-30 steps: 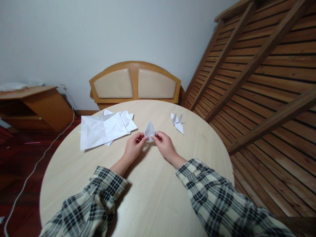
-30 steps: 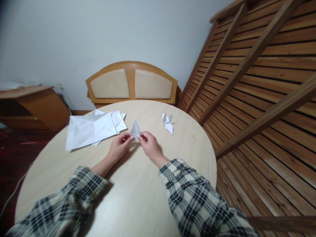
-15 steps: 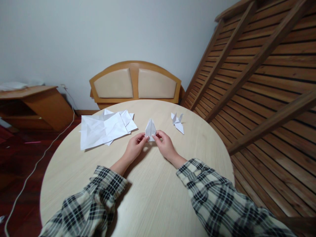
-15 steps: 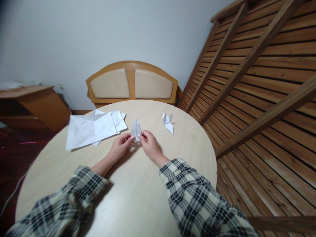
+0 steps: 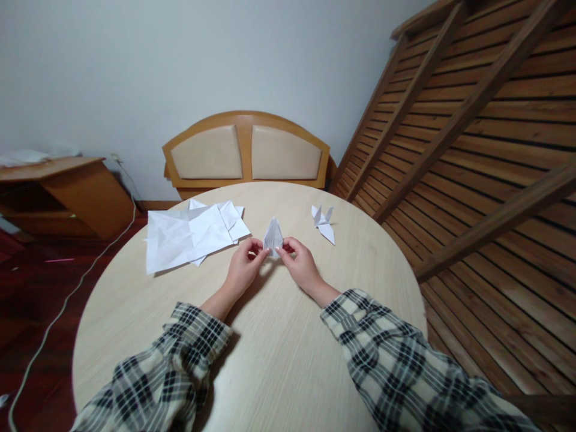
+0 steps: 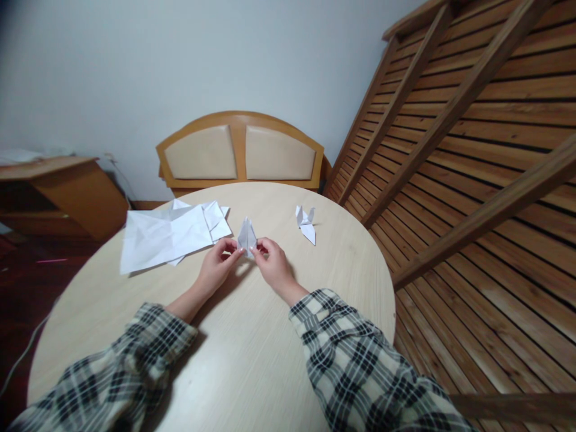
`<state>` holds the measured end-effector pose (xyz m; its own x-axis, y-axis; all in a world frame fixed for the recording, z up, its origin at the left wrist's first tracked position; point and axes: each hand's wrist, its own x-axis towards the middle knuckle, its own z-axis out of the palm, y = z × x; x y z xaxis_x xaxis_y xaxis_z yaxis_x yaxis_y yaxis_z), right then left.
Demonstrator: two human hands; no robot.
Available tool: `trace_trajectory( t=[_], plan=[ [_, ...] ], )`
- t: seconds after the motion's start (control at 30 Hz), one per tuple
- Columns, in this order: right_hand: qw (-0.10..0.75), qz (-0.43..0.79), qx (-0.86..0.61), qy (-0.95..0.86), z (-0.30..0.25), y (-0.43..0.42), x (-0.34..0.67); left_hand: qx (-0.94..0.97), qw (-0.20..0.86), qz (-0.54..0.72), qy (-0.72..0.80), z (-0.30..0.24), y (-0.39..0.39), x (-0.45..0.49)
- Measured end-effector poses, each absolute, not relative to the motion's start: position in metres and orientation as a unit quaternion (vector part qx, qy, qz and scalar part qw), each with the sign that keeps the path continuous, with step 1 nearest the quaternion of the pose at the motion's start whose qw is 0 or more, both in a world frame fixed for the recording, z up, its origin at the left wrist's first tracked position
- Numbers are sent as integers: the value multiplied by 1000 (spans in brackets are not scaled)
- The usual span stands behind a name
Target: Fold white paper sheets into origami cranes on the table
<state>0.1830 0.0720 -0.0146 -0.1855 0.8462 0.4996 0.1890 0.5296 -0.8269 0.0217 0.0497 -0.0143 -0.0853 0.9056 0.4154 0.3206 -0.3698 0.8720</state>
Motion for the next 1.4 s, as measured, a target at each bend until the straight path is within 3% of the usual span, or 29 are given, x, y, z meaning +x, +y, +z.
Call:
trace_trajectory(
  t=[0.57,1.4],
  plan=[
    [482,402,-356,-692,-27,78,181,646,271,530,477,-13,46,24],
    [535,298,-382,-692,-20,77,184,634,318,520,476,-15,45,23]
  ],
)
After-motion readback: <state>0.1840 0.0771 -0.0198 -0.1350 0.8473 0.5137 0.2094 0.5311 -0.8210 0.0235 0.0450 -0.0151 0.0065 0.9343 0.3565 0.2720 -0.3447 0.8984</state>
